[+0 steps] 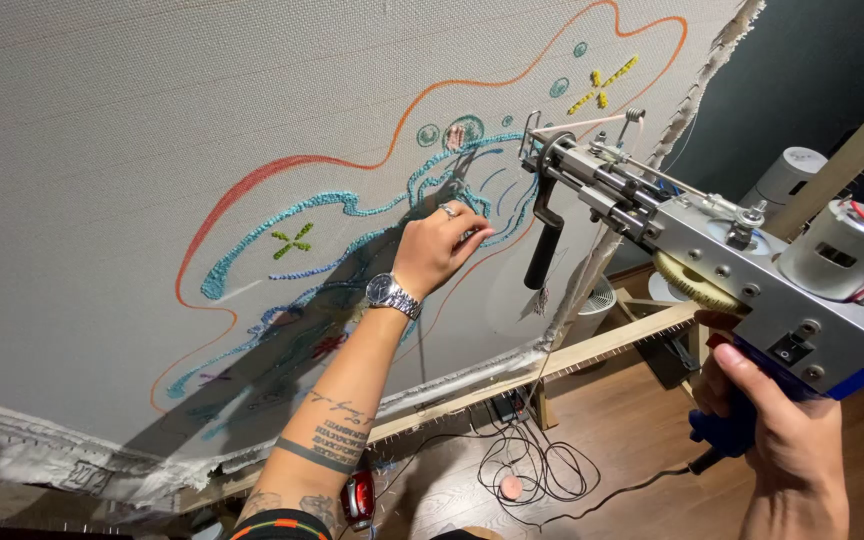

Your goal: Using a tufting gun to punch yarn into a stretched canvas following a pre-drawn design.

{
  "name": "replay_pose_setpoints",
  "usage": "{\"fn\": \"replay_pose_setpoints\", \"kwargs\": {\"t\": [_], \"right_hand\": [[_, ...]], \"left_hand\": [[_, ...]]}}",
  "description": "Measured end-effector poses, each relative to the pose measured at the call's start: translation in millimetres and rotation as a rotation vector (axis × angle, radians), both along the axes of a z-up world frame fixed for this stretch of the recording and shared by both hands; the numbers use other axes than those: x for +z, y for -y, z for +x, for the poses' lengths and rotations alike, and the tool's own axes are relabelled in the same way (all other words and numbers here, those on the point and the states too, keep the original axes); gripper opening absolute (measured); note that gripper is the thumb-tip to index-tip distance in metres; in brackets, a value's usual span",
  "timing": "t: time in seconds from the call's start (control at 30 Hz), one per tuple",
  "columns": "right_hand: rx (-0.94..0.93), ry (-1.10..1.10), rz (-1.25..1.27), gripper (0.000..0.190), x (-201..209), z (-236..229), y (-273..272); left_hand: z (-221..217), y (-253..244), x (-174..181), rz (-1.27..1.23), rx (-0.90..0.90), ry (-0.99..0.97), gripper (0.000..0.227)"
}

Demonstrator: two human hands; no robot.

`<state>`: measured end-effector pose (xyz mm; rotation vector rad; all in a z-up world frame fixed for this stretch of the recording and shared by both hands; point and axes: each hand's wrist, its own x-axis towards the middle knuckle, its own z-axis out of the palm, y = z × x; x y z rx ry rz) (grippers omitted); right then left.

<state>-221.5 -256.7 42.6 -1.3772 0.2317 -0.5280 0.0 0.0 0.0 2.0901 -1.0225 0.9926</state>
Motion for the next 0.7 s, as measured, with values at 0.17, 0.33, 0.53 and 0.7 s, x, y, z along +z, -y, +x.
{"fn": "replay_pose_setpoints", "kwargs": {"t": [0.17,0.33,0.53,0.7], "right_hand": [[-0.041,-0.144,0.013,0.016,2.3,0.5,-5.3],[0.103,-0.054,0.003,0.013,-11.9,9.7,4.3],[0.193,-0.003,-0.011,0.014,-12.7,16.9,-2.8],[0.202,-0.027,0.003,0.013,-12.1,18.8,-1.5]], "left_hand": [[-15.0,6.8,21.7,0.028,0.013,-0.368,0.045],[-13.2,26.0,5.0,-0.125,-0.295,-0.895,0.055],[-29.4,52.7,-0.9,-0.425,-0.683,-1.301,0.05],[-42.3,53.5,17.5,-0.384,-0.484,-1.312,0.035]]}}
